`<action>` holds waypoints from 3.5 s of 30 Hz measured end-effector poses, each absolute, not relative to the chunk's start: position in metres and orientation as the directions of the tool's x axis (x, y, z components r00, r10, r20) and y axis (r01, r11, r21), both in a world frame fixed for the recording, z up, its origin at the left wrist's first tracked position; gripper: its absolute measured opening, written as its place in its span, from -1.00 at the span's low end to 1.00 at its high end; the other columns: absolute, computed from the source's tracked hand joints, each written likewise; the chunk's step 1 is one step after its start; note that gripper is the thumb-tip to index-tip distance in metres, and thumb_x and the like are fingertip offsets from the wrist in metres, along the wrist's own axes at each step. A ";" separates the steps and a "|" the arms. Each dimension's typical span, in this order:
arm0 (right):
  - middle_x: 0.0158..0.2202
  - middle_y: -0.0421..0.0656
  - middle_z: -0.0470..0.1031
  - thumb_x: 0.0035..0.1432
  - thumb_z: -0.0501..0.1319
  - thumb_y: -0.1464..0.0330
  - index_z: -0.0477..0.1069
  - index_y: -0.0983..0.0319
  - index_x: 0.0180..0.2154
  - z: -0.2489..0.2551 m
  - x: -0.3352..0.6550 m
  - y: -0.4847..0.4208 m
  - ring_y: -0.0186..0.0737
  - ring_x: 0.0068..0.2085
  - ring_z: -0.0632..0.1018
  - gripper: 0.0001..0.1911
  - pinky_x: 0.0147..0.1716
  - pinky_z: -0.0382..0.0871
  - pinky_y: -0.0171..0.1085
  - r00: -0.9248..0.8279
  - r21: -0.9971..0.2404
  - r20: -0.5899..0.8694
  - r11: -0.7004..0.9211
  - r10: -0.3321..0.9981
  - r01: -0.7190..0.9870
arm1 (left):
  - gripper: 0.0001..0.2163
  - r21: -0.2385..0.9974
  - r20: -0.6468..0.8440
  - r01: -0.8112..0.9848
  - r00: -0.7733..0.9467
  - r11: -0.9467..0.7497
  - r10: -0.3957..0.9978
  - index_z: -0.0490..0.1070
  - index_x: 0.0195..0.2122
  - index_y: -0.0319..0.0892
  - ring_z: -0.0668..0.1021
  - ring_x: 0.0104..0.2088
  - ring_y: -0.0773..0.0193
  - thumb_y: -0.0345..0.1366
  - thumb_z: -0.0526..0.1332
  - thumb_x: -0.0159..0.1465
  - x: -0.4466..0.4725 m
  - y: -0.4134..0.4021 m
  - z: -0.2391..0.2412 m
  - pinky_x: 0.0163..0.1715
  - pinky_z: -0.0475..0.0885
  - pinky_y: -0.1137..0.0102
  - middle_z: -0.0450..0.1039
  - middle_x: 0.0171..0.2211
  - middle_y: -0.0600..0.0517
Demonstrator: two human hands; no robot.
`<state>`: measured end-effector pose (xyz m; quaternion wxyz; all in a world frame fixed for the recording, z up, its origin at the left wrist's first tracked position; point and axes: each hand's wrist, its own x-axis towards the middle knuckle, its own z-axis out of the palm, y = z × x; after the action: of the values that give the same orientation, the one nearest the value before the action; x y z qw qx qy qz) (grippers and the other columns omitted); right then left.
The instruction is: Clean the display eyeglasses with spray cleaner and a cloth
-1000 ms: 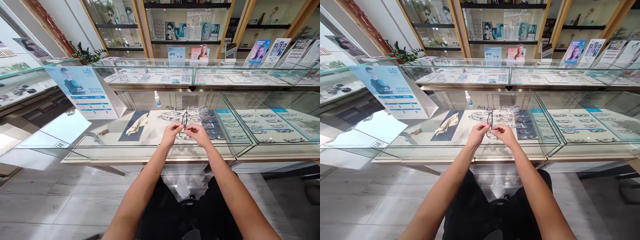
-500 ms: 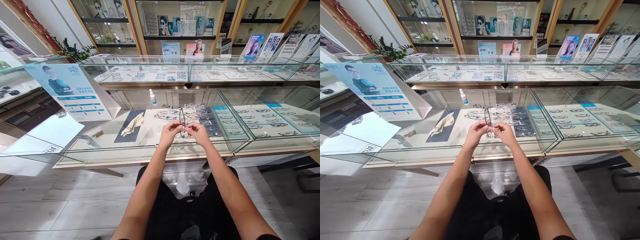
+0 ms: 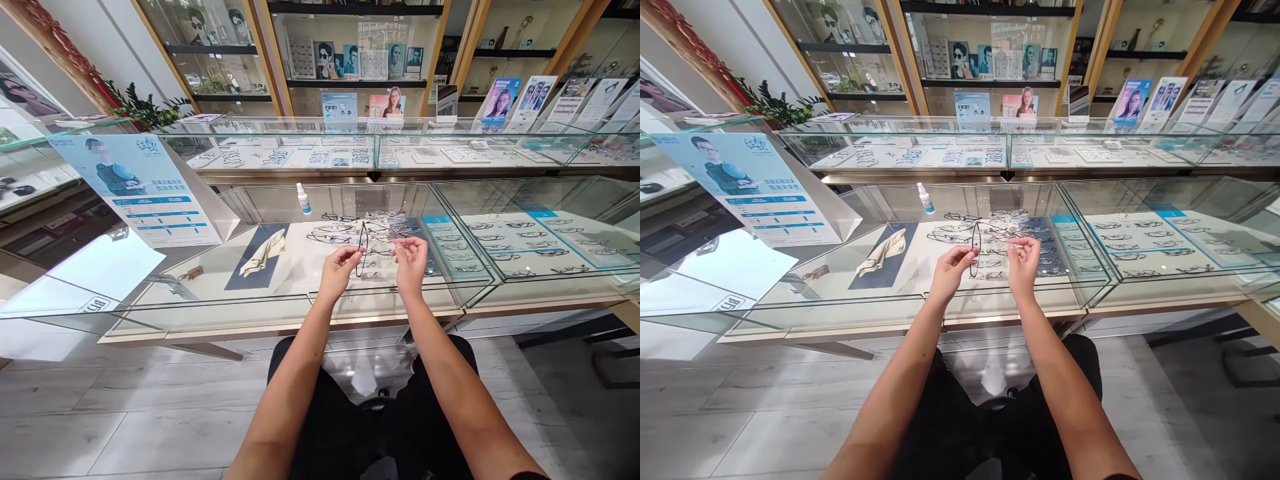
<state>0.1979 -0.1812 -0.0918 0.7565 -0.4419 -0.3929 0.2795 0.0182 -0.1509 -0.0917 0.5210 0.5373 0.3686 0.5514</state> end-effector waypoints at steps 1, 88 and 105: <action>0.00 -0.08 0.62 0.30 0.35 0.10 0.30 0.05 -0.07 -0.093 0.198 -0.181 -0.15 -0.13 0.63 -0.67 -0.16 0.51 -0.19 0.551 -0.885 0.353 0.460 0.756 -0.065 | -0.58 0.969 0.211 -0.158 0.121 -0.191 0.970 0.72 -0.20 -0.11 0.67 0.01 0.02 0.14 0.59 0.16 0.018 -0.151 -0.092 0.04 0.59 0.14 0.74 -0.07 -0.13; 0.20 0.02 0.67 0.53 0.23 0.17 0.55 0.07 0.23 -0.100 0.179 -0.197 0.13 0.21 0.60 -0.64 0.25 0.45 0.16 -0.108 -0.533 0.707 0.627 0.699 0.569 | -0.61 0.910 0.391 -0.234 0.212 -0.341 0.896 0.64 -0.33 -0.13 0.49 0.46 -0.24 0.08 0.62 0.18 0.009 -0.154 -0.092 0.46 0.38 -0.14 0.40 0.45 -0.25; 0.15 0.05 0.70 0.58 0.15 0.22 0.55 0.10 0.27 -0.110 0.179 -0.193 0.12 0.20 0.64 -0.62 0.26 0.49 0.19 -0.006 -0.567 0.731 0.613 0.682 0.550 | -0.74 0.866 0.495 0.022 0.099 -0.500 0.863 0.71 -0.08 -0.03 0.46 0.45 -0.13 0.02 0.41 0.41 0.004 -0.133 -0.064 0.42 0.37 -0.02 0.46 0.41 -0.17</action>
<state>0.1793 -0.1929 -0.1105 0.5541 -0.4359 -0.7067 0.0597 0.0040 -0.1330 -0.0641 0.3645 0.6454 0.3427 0.5772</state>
